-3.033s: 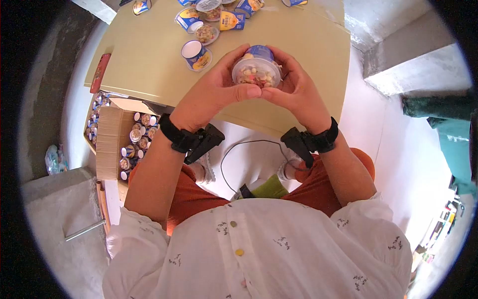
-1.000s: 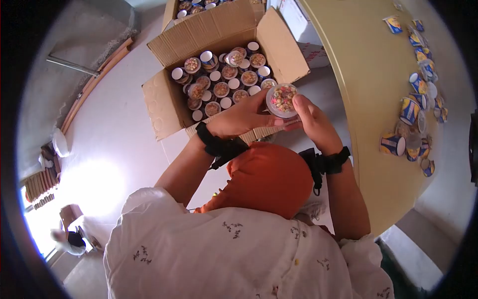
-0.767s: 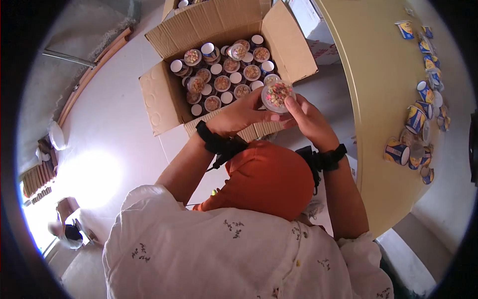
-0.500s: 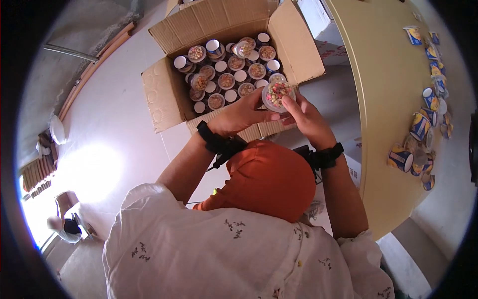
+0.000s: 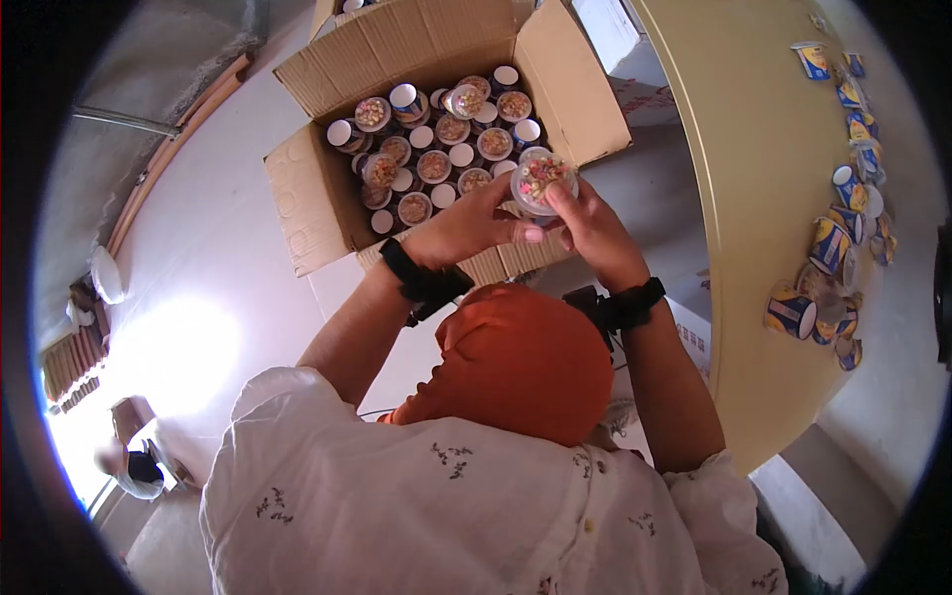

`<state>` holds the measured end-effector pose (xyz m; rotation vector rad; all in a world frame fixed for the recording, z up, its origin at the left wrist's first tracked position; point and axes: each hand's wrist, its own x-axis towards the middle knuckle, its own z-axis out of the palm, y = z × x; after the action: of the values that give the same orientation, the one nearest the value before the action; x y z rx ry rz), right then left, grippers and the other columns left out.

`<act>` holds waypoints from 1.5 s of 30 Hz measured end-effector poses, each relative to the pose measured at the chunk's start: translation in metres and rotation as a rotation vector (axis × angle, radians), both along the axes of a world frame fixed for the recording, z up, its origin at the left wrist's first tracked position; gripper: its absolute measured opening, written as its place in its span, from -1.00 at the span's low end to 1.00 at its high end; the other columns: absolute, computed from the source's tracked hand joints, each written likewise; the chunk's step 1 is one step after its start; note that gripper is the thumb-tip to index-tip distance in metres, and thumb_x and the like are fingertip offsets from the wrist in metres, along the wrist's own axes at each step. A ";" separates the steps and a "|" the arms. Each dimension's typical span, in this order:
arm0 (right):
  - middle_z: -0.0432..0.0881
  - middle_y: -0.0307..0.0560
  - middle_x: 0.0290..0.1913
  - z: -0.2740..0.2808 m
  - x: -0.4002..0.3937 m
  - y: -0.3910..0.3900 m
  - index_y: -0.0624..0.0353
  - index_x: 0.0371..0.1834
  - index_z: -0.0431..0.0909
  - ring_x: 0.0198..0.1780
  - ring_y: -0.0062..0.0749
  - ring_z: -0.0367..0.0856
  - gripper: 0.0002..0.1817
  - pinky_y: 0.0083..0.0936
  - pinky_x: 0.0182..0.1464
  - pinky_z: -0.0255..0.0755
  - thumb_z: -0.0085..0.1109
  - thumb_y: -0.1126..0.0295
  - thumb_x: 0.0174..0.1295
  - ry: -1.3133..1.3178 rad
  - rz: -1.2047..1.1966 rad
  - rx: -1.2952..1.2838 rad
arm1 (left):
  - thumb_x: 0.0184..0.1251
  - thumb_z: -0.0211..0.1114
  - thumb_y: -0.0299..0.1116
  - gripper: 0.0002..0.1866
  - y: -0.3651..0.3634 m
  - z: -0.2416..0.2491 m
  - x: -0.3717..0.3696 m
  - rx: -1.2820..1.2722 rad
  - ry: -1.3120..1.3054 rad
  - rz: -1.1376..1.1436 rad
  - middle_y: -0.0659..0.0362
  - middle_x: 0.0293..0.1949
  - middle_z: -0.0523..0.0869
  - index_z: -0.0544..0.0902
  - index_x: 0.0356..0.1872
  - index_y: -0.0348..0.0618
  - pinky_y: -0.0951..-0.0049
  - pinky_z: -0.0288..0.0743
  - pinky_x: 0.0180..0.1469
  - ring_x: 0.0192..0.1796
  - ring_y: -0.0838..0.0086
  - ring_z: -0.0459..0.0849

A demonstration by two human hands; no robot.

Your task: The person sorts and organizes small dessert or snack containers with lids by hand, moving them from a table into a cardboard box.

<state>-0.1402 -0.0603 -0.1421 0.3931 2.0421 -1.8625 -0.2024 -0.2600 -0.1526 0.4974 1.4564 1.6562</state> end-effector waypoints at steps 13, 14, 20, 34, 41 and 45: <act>0.55 -0.26 -0.22 0.001 0.001 0.002 0.25 0.21 0.45 -0.40 -0.70 0.34 -0.32 -0.66 -0.39 0.26 0.23 -0.13 0.29 -0.155 -0.187 -0.063 | -0.04 0.59 0.09 -0.01 0.024 -0.192 -0.141 -0.734 -0.214 0.760 -0.20 0.03 0.67 0.34 0.12 -0.65 0.35 0.65 0.00 -0.09 0.21 0.76; 0.55 -0.26 -0.22 0.001 0.002 0.003 0.25 0.21 0.45 -0.40 -0.70 0.34 -0.32 -0.66 -0.39 0.26 0.23 -0.13 0.29 -0.156 -0.187 -0.060 | -0.09 0.62 0.10 0.06 0.028 -0.220 -0.151 -0.800 -0.248 0.876 -0.22 0.10 0.64 0.28 0.21 -0.57 0.32 0.62 0.09 0.06 0.17 0.72; 0.53 -0.32 -0.25 0.003 0.003 0.011 0.23 0.19 0.42 -0.43 -0.77 0.25 -0.30 -0.70 -0.44 0.17 0.22 -0.17 0.28 -0.152 -0.213 -0.196 | 0.01 0.58 -0.02 -0.08 0.041 -0.181 -0.153 -0.707 -0.365 1.020 -0.19 0.06 0.65 0.31 0.22 -0.46 0.29 0.67 -0.10 -0.07 0.17 0.75; 0.58 -0.27 -0.19 0.004 0.002 0.001 0.21 0.19 0.41 -0.48 -0.73 0.20 -0.44 -0.70 -0.40 0.16 0.07 -0.06 0.41 -0.126 -0.209 -0.128 | 0.43 0.21 0.13 -0.40 0.009 -0.202 -0.169 -0.577 -0.174 1.043 0.13 -0.32 0.77 0.55 0.11 -0.28 0.36 0.57 -0.43 -0.34 0.44 0.75; 0.57 -0.28 -0.19 0.004 -0.004 0.006 0.21 0.16 0.41 -0.48 -0.72 0.17 -0.46 -0.70 -0.41 0.14 0.00 -0.07 0.45 -0.136 -0.179 -0.122 | 0.43 0.24 0.08 -0.36 0.017 -0.189 -0.174 -0.173 -0.662 1.242 -0.01 0.05 0.63 0.39 0.32 -0.16 0.36 0.68 -0.07 0.04 0.32 0.63; 0.49 -0.37 -0.34 0.000 -0.006 0.011 0.18 0.11 0.46 -0.46 -0.75 0.21 -0.33 -0.70 -0.44 0.11 0.16 -0.23 0.29 -0.166 -0.239 -0.142 | 0.41 0.25 0.11 -0.33 0.013 -0.209 -0.180 0.064 -0.701 1.281 -0.02 0.12 0.54 0.37 0.33 -0.15 0.30 0.69 0.00 0.07 0.21 0.60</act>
<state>-0.1462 -0.0494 -0.1421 0.7547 1.8071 -2.0209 -0.3824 -0.2474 -0.3619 -1.1530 1.1590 2.4197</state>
